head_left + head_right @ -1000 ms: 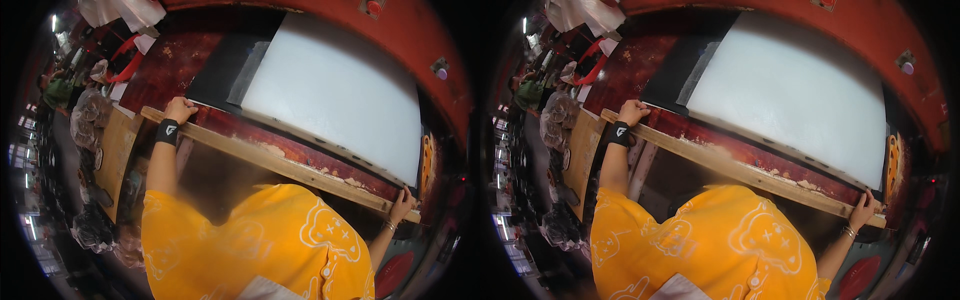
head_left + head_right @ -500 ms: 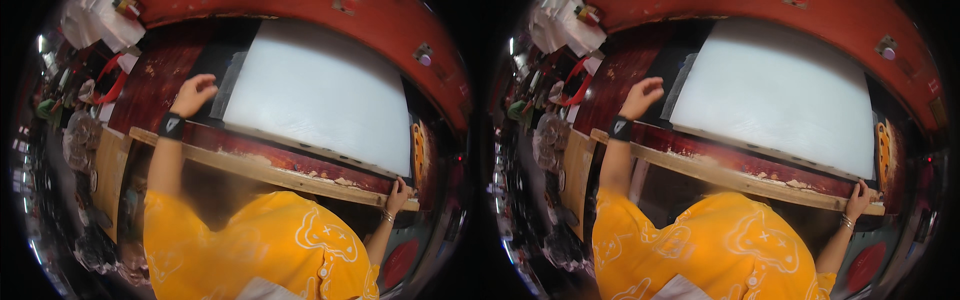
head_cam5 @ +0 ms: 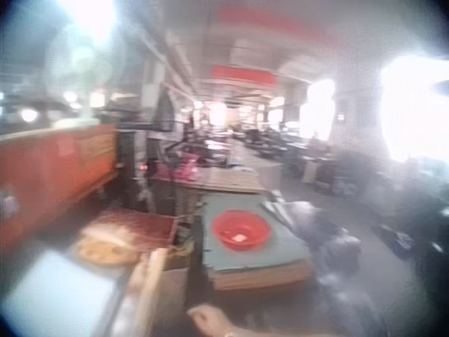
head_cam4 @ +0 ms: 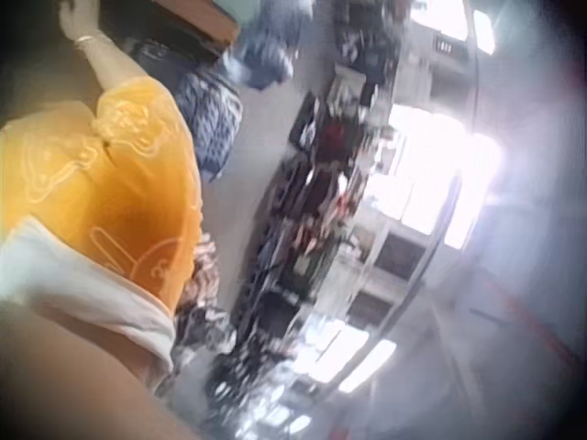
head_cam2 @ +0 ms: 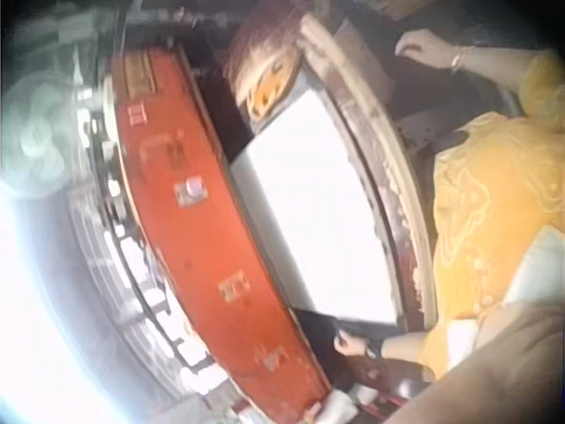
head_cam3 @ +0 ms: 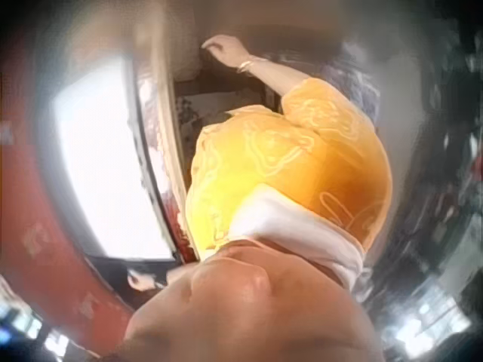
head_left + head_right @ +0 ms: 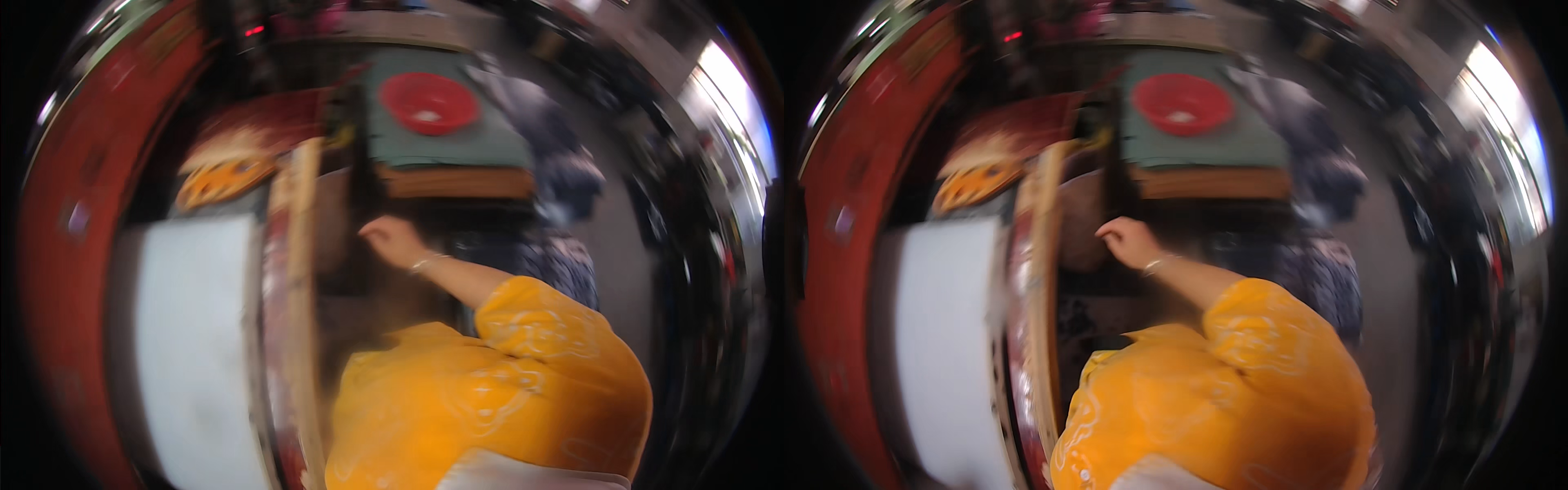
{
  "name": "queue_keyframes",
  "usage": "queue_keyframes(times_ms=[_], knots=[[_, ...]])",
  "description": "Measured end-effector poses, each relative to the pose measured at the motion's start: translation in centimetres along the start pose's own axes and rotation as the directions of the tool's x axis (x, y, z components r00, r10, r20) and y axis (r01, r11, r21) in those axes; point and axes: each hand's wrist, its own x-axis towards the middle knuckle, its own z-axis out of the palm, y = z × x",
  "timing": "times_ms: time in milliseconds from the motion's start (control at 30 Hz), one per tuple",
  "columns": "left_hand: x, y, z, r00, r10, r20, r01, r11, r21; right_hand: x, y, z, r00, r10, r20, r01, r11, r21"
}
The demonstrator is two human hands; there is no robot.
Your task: The person collects blue rubber scraps from a machine surface into a red basket and transfers them into a white sack. They then place a large blue rubber sheet onto the machine, align it, and use a wooden block to press and smooth the sheet against the machine surface.
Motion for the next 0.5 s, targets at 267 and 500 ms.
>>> queue_keyframes(times_ms=[267, 500], knots=[[-1.9, 22.2, 5.4, 0.864, 0.478, 0.157, -0.351, 0.797, -0.491, -8.0, 13.7, -7.6, 0.81, 0.572, -0.131, -0.58, 0.814, -0.031], [-8.7, 38.1, 12.4, 0.608, 0.732, 0.308, -0.388, 0.612, -0.689, -13.9, 28.7, -25.1, 0.018, 0.973, -0.232, -0.322, 0.225, 0.92]])
